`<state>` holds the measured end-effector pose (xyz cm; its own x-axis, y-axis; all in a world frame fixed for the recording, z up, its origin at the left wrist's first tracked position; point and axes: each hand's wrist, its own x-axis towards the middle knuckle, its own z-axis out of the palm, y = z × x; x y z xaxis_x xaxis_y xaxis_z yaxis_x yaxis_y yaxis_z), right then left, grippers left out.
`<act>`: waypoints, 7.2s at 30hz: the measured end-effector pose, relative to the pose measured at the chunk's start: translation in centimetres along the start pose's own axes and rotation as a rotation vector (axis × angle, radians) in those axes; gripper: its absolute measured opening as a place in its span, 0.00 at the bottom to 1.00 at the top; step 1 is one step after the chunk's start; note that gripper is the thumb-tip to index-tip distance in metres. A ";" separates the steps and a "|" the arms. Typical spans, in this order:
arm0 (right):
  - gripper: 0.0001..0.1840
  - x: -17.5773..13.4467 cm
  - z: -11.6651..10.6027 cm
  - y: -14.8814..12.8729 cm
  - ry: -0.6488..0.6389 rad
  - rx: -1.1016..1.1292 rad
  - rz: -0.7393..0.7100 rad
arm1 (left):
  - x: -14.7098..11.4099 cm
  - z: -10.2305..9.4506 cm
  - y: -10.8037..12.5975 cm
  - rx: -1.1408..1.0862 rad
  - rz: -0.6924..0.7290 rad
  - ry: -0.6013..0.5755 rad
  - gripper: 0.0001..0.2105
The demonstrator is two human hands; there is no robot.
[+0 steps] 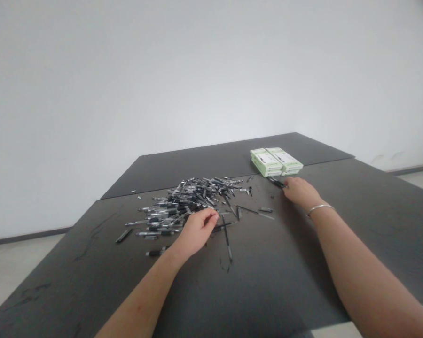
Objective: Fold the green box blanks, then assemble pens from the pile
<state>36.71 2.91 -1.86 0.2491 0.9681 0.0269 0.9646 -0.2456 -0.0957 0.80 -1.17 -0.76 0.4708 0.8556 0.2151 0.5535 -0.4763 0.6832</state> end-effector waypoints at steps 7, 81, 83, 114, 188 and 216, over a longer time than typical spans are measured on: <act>0.11 -0.4 -1.0 -2.0 -0.048 0.049 -0.165 | 0.0 0.0 -0.1 0.013 -0.013 0.001 0.13; 0.12 -5.4 0.5 -11.4 -0.373 0.954 -0.544 | 0.6 -0.5 -4.6 0.383 0.039 0.205 0.10; 0.11 -5.8 0.3 -11.8 -0.440 1.006 -0.559 | 0.6 -0.6 -4.4 0.395 0.053 0.241 0.09; 0.10 -10.3 -1.7 -14.3 0.058 -0.018 -1.315 | 0.7 -1.0 -0.8 -0.800 -0.180 0.263 0.16; 0.19 -10.9 -4.4 -13.0 -0.581 1.510 -0.754 | -0.5 -1.7 0.8 0.155 0.359 0.257 0.11; 0.18 -10.5 -5.0 -12.3 -0.721 1.575 -0.671 | -0.5 -1.9 0.3 0.191 0.385 0.332 0.13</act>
<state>22.61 -4.52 3.98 -0.5801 0.8070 0.1111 -0.1905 -0.0018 -0.9817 -0.54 -1.33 0.64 0.4385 0.6155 0.6548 0.5138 -0.7695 0.3792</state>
